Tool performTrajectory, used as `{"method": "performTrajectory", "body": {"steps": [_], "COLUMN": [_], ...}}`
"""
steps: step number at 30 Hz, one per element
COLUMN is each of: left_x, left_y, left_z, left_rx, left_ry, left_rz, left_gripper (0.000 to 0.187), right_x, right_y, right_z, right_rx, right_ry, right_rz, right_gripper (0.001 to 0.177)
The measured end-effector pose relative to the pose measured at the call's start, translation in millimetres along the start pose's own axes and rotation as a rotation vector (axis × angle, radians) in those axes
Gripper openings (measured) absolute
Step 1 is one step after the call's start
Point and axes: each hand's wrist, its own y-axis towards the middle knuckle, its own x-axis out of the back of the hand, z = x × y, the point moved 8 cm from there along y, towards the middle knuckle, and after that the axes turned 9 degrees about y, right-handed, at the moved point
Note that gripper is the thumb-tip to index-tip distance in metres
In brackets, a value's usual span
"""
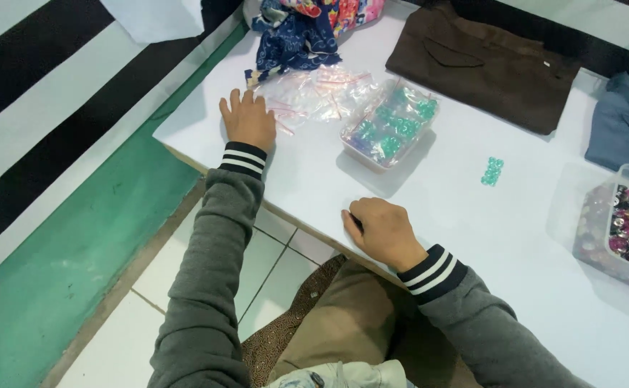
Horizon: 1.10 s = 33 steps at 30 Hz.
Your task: Sorting and packaging small decorative items like buttons or beads into individual plastic bags.
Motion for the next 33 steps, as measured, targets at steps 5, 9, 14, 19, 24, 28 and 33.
{"method": "performTrajectory", "body": {"steps": [5,9,14,19,24,28,33], "left_x": [-23.7,40.1,116.8,205.1,223.1,222.0,195.0], "left_y": [11.2,-5.4,-20.2,-48.4,-65.3,-76.7,-69.7], "left_z": [2.7,-7.8,-14.4,-64.7,-176.1,-260.4,-337.7], "left_rx": [-0.032,-0.058,-0.015,-0.166,-0.514,-0.665,-0.583], "left_ry": [0.062,0.049,-0.22,-0.84,-1.312,-1.338,-1.428], "left_rz": [-0.224,-0.518,-0.696,-0.708,-0.197,-0.128,-0.069], "left_gripper": [0.006,0.012,0.009,0.018,0.011,0.011,0.026], "right_x": [-0.2,-0.3,5.1,44.0,138.3,173.4,179.4], "right_y": [0.6,0.1,-0.2,-11.8,-29.7,-27.1,-51.6], "right_z": [-3.1,-4.1,-4.6,-4.3,-39.3,-81.6,-170.9], "right_rx": [-0.011,-0.003,0.051,0.248,0.216,0.195,-0.018], "right_ry": [0.014,0.047,0.163,0.371,0.301,0.331,0.445], "right_rz": [0.008,-0.005,-0.051,-0.375,-0.747,-0.585,-0.613], "right_gripper": [0.038,0.037,0.039,0.024,0.062,0.072,0.006]}}
